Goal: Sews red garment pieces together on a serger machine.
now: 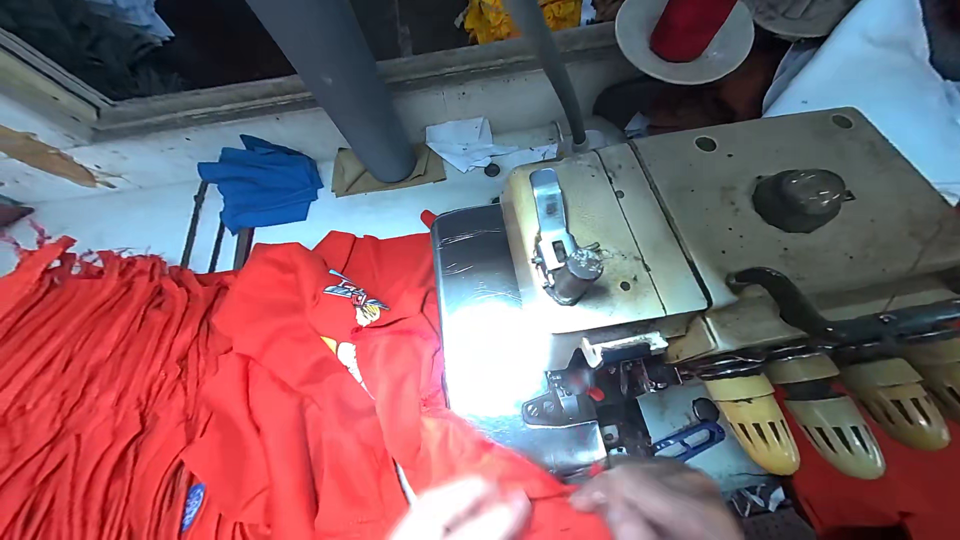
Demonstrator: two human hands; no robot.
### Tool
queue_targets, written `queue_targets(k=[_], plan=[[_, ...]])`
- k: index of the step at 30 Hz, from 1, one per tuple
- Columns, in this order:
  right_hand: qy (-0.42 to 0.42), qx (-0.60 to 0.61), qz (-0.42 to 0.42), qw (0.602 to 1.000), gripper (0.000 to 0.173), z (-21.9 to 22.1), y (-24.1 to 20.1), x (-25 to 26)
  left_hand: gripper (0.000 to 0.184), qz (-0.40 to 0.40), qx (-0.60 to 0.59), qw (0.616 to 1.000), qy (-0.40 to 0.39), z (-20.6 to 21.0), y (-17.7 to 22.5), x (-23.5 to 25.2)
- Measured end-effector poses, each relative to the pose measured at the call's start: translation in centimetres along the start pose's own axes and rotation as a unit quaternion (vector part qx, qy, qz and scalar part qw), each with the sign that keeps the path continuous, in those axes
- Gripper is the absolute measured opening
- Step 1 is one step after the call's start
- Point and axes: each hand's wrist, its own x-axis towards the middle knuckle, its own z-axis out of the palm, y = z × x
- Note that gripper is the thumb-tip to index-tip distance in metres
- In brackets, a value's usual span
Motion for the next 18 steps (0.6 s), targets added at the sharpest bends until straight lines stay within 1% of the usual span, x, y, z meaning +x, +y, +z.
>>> queue_targets(k=[1, 2, 3, 4, 5, 7, 8, 10, 11, 12, 13, 14, 15, 16, 17, 18], plan=[[0.027, -0.026, 0.014, 0.999, 0.026, -0.9, 0.3, -0.2, 0.029, 0.001, 0.019, 1.0, 0.021, -0.8, -0.9, 0.8], [0.058, -0.045, 0.025, 0.997, 0.024, -1.5, 0.9, -0.5, 0.032, -0.006, 0.036, 0.999, 0.021, -1.5, -1.8, 1.5], [0.087, -0.05, 0.036, 0.994, 0.021, -1.8, 1.4, -0.8, 0.039, -0.022, 0.032, 0.999, -0.008, -2.1, -2.8, 2.1], [0.106, -0.038, 0.046, 0.993, 0.017, -2.0, 1.8, -1.1, 0.044, -0.035, 0.013, 0.999, -0.028, -2.2, -3.8, 2.4], [0.114, -0.015, 0.052, 0.992, 0.013, -2.0, 2.0, -1.3, 0.045, -0.041, -0.016, 0.999, -0.028, -2.0, -4.9, 2.4], [0.117, 0.037, 0.069, 0.99, 0.008, -1.9, 1.8, -1.5, 0.041, -0.045, -0.054, 0.998, 0.001, -1.3, -6.2, 2.3], [0.124, 0.056, 0.091, 0.987, 0.011, -1.7, 1.5, -1.6, 0.036, -0.042, -0.065, 0.997, 0.014, -1.2, -6.5, 2.2], [0.141, 0.08, 0.137, 0.977, 0.027, -1.4, 1.1, -1.4, 0.022, -0.026, -0.067, 0.997, 0.029, -1.4, -7.0, 2.2], [0.14, 0.088, 0.153, 0.974, 0.035, -1.4, 1.0, -1.3, 0.018, -0.011, -0.059, 0.998, 0.021, -1.6, -7.2, 2.2], [0.13, 0.096, 0.159, 0.974, 0.039, -1.5, 1.0, -1.3, 0.018, 0.006, -0.049, 0.999, 0.008, -1.8, -7.4, 2.3], [0.115, 0.105, 0.159, 0.975, 0.037, -1.7, 1.0, -1.3, 0.019, 0.022, -0.033, 0.999, -0.004, -2.0, -7.5, 2.4], [0.091, 0.107, 0.154, 0.978, 0.029, -2.0, 1.1, -1.3, 0.02, 0.031, -0.01, 0.999, -0.005, -2.4, -7.5, 2.6], [0.067, 0.098, 0.146, 0.982, 0.017, -2.4, 1.1, -1.3, 0.02, 0.034, 0.022, 0.999, 0.011, -2.9, -7.3, 2.7], [0.049, 0.087, 0.14, 0.985, 0.009, -2.8, 1.0, -1.3, 0.02, 0.039, 0.06, 0.996, 0.044, -3.6, -7.3, 3.0], [0.042, 0.081, 0.137, 0.986, 0.006, -3.2, 0.8, -1.3, 0.021, 0.048, 0.096, 0.99, 0.087, -4.4, -7.6, 3.2], [0.042, 0.086, 0.134, 0.986, 0.006, -3.4, 0.5, -1.3, 0.021, 0.061, 0.12, 0.983, 0.123, -5.0, -8.1, 3.4]])
